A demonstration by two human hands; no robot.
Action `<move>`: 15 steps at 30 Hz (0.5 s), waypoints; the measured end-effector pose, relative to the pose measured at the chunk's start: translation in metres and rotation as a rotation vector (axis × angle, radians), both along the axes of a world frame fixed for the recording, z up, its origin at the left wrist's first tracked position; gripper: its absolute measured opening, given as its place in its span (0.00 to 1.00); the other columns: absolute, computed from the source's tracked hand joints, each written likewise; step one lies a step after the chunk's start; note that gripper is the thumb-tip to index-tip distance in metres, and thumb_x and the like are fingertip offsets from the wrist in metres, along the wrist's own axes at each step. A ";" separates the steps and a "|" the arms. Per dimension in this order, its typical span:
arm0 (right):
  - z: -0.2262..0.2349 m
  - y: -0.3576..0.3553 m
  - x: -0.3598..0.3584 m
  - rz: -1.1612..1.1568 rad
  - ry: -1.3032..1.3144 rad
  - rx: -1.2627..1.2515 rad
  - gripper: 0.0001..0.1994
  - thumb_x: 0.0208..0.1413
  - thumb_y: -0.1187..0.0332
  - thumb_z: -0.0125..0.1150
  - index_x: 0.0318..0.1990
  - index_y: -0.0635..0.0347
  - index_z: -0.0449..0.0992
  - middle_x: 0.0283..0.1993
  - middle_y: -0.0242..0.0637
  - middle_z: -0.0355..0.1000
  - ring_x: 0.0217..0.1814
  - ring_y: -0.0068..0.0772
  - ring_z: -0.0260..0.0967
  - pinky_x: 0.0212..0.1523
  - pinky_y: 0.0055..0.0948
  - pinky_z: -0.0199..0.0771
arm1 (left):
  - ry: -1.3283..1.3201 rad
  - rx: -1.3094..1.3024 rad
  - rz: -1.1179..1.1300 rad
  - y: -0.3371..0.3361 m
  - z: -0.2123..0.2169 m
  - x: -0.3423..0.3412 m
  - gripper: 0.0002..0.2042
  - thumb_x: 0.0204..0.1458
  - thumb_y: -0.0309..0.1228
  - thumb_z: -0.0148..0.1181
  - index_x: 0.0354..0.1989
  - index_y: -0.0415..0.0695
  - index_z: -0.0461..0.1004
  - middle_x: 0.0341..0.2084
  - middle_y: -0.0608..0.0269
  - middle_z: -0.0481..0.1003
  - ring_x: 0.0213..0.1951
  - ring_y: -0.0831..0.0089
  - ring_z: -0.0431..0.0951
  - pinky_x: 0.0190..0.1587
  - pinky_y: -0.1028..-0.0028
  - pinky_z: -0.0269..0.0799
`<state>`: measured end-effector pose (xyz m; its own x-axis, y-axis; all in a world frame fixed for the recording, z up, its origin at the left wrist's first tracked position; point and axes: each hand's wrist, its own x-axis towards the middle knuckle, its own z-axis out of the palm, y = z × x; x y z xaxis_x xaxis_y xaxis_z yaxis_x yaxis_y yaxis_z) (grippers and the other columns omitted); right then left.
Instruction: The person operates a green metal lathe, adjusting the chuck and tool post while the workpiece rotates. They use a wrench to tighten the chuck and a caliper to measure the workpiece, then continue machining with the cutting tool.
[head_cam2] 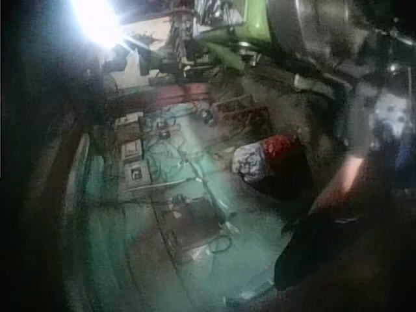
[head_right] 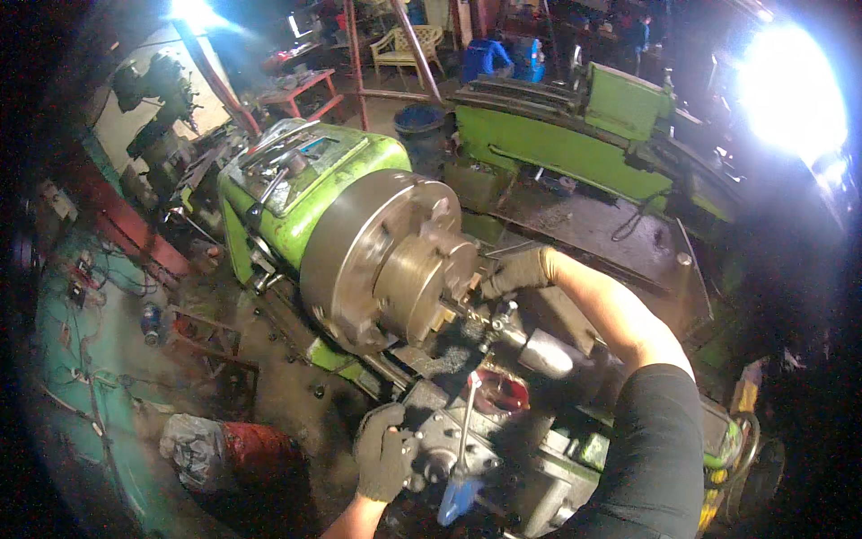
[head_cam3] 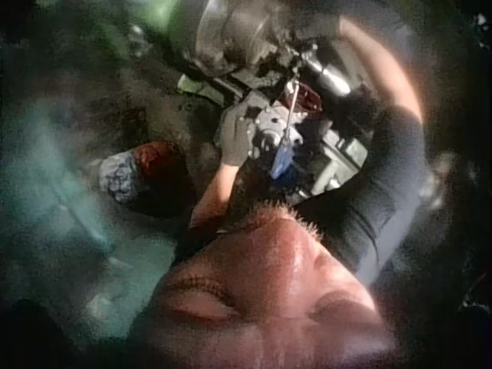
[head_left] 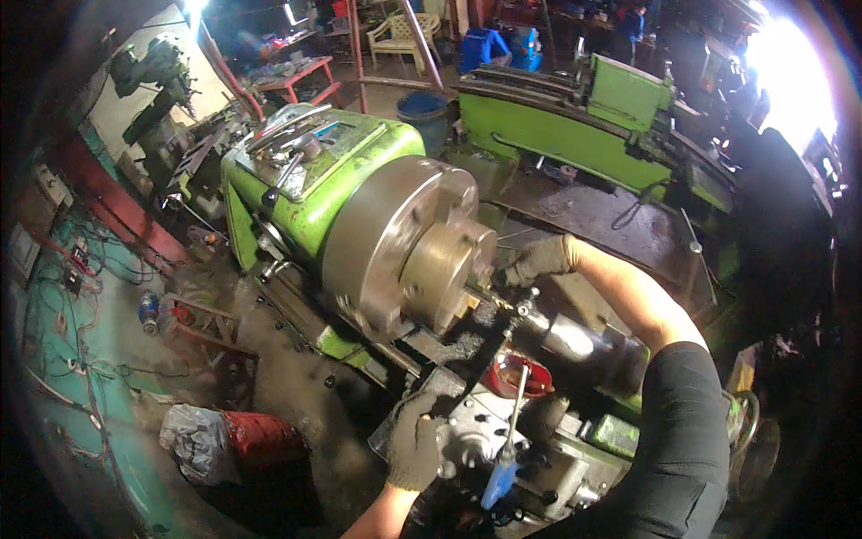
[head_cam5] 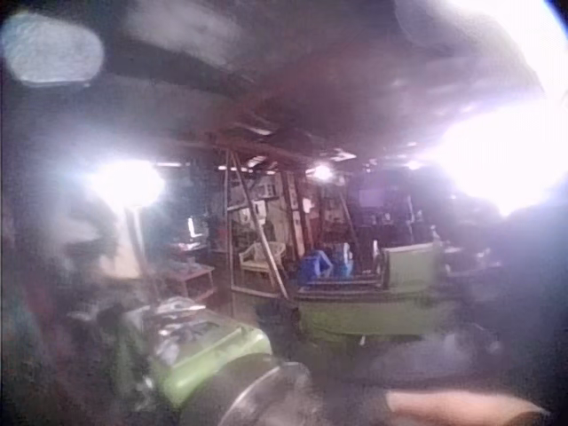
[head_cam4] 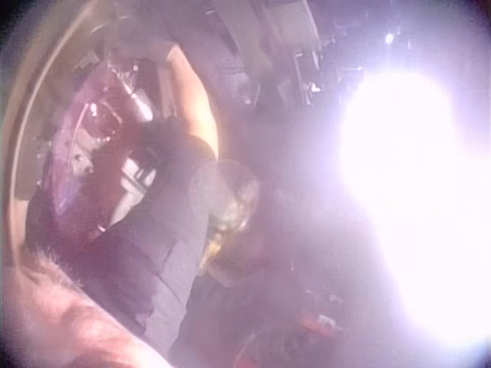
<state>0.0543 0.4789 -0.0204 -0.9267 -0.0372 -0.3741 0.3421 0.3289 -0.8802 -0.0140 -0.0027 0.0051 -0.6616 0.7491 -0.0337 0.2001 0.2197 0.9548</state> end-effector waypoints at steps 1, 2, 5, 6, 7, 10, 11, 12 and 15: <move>-0.017 0.002 -0.009 0.083 -0.025 -0.111 0.14 0.71 0.59 0.71 0.55 0.56 0.85 0.49 0.24 0.81 0.49 0.23 0.74 0.50 0.31 0.79 | -0.046 -0.002 0.014 -0.001 -0.004 0.002 0.15 0.64 0.22 0.60 0.58 0.33 0.78 0.57 0.44 0.77 0.52 0.59 0.83 0.55 0.65 0.81; -0.004 -0.014 -0.025 0.263 0.006 0.019 0.17 0.70 0.56 0.71 0.57 0.57 0.85 0.50 0.27 0.83 0.50 0.25 0.76 0.53 0.33 0.79 | -0.065 0.130 0.081 -0.006 -0.021 0.002 0.14 0.63 0.18 0.62 0.56 0.32 0.78 0.56 0.41 0.77 0.49 0.60 0.84 0.51 0.65 0.84; -0.049 -0.006 -0.012 0.308 0.187 0.273 0.20 0.68 0.54 0.71 0.59 0.56 0.85 0.55 0.30 0.84 0.53 0.29 0.78 0.57 0.36 0.79 | 0.331 0.075 -0.057 -0.012 -0.051 -0.017 0.18 0.55 0.16 0.69 0.54 0.31 0.78 0.56 0.41 0.78 0.51 0.55 0.85 0.52 0.62 0.85; -0.011 -0.026 -0.010 0.190 0.016 0.300 0.19 0.68 0.52 0.70 0.58 0.53 0.86 0.58 0.33 0.84 0.57 0.33 0.79 0.60 0.39 0.79 | 0.315 0.070 -0.042 -0.016 -0.056 -0.016 0.19 0.51 0.16 0.72 0.53 0.32 0.79 0.56 0.40 0.79 0.51 0.53 0.85 0.53 0.61 0.86; -0.021 -0.021 -0.015 0.208 0.024 0.330 0.18 0.68 0.53 0.69 0.56 0.53 0.86 0.58 0.34 0.84 0.58 0.35 0.80 0.60 0.40 0.79 | 0.298 0.066 -0.033 -0.018 -0.062 -0.015 0.21 0.47 0.15 0.75 0.51 0.32 0.79 0.56 0.40 0.79 0.52 0.51 0.85 0.53 0.60 0.86; -0.036 -0.013 -0.011 0.259 0.139 0.485 0.14 0.66 0.57 0.67 0.51 0.53 0.87 0.56 0.38 0.84 0.58 0.41 0.81 0.60 0.44 0.80 | 0.508 0.085 -0.122 -0.015 -0.058 -0.022 0.17 0.53 0.18 0.72 0.52 0.33 0.80 0.56 0.41 0.79 0.52 0.52 0.85 0.54 0.60 0.86; -0.028 -0.023 -0.015 0.317 0.240 0.569 0.12 0.65 0.58 0.67 0.48 0.53 0.87 0.54 0.41 0.85 0.58 0.43 0.82 0.59 0.44 0.80 | 0.547 0.068 -0.137 -0.017 -0.055 -0.022 0.16 0.56 0.19 0.69 0.53 0.33 0.80 0.57 0.42 0.79 0.53 0.53 0.85 0.54 0.60 0.85; -0.004 -0.033 -0.014 0.297 0.240 0.644 0.11 0.63 0.60 0.67 0.46 0.54 0.87 0.52 0.43 0.85 0.57 0.45 0.82 0.58 0.45 0.80 | 0.506 0.083 -0.119 -0.017 -0.054 -0.021 0.14 0.59 0.21 0.67 0.54 0.34 0.80 0.57 0.42 0.79 0.53 0.54 0.84 0.54 0.59 0.85; 0.096 -0.079 -0.005 0.080 0.036 0.822 0.09 0.58 0.64 0.68 0.41 0.55 0.87 0.46 0.49 0.85 0.53 0.49 0.83 0.55 0.46 0.81 | 0.224 0.175 0.014 -0.020 -0.054 -0.011 0.13 0.68 0.26 0.58 0.57 0.34 0.79 0.57 0.44 0.78 0.52 0.58 0.84 0.55 0.59 0.84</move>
<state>0.0492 0.3998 0.0752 -0.9449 0.1688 -0.2805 0.2662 0.8950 -0.3580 -0.0253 -0.0227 -0.0486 -0.6484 0.7214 0.2433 0.4086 0.0601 0.9107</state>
